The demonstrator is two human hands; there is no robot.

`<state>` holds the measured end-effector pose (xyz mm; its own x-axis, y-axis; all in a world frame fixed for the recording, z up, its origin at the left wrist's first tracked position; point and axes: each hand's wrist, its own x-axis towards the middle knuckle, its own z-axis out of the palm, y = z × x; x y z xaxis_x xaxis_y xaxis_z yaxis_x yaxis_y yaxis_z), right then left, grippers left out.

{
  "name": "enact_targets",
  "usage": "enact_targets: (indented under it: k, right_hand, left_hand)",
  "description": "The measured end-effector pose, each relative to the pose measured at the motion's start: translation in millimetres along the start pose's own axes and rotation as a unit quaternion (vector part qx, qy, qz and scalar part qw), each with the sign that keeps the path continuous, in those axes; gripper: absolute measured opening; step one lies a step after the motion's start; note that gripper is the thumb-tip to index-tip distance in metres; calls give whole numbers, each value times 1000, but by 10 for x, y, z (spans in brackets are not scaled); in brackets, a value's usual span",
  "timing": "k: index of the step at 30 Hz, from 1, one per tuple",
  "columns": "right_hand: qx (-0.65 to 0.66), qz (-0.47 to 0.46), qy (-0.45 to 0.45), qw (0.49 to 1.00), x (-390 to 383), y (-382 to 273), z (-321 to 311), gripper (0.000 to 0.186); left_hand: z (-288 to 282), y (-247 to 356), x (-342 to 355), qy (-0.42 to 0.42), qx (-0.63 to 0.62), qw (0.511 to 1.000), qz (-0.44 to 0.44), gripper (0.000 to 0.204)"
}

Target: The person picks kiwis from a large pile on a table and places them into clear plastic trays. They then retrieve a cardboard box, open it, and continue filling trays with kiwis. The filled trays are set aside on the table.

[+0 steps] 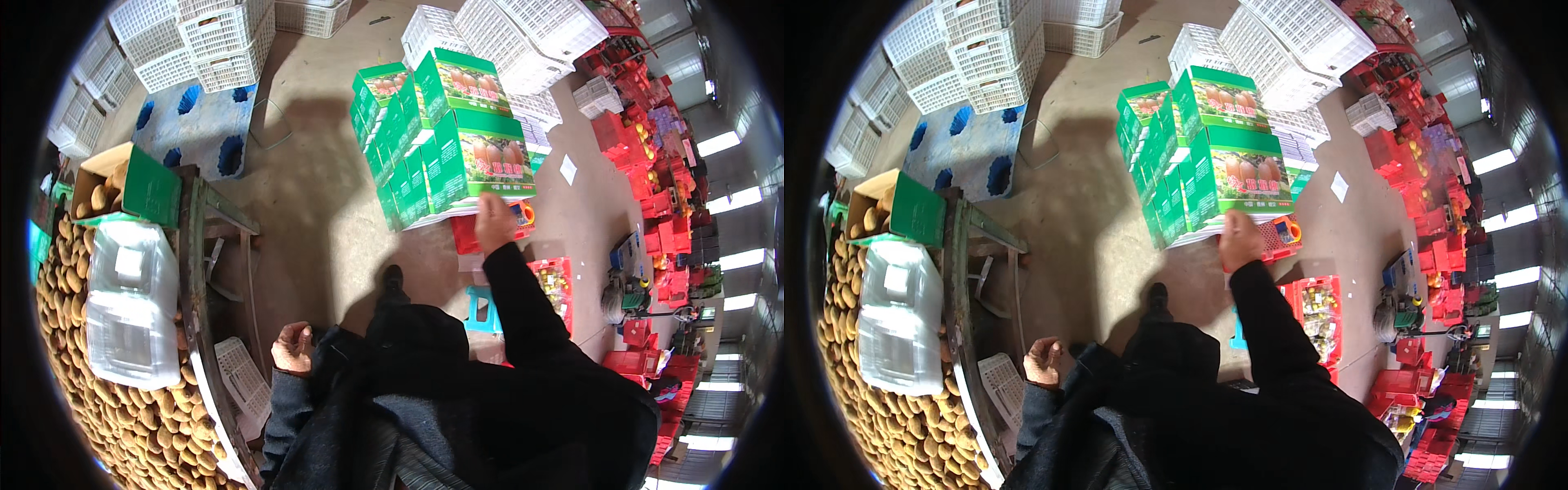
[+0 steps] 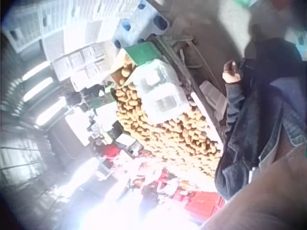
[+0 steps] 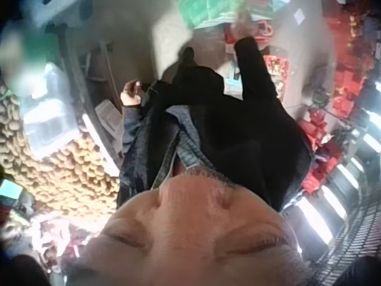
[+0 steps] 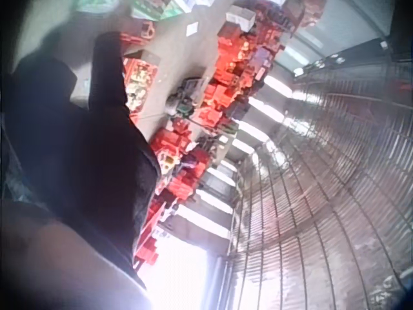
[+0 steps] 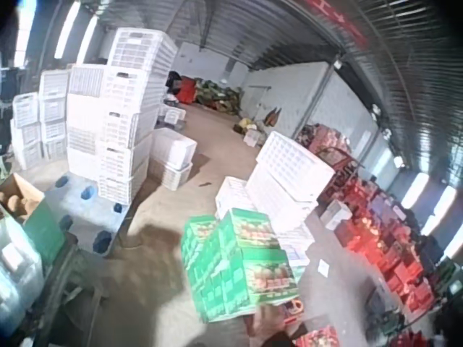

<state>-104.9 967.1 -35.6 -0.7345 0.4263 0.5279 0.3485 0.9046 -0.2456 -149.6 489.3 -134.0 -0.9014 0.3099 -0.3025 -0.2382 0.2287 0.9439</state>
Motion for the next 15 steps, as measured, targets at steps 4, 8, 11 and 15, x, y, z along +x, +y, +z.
enact_targets:
  k: [4,8,11,15]
  right_hand:
    - [25,38,28,999,636,990,-112,18]
    - [-12,32,-88,996,1470,1729,221,27]
    - [-11,-15,-148,989,1899,1949,516,34]
    - [-44,-18,-209,977,2149,2000,696,36]
  left_hand:
    - [674,338,322,-60,7,998,14,21]
    - [1723,750,660,-183,-85,973,-112,36]
    - [2574,958,1022,-214,-92,958,-166,56]
    - [3225,1148,1358,-247,-185,912,-271,96]
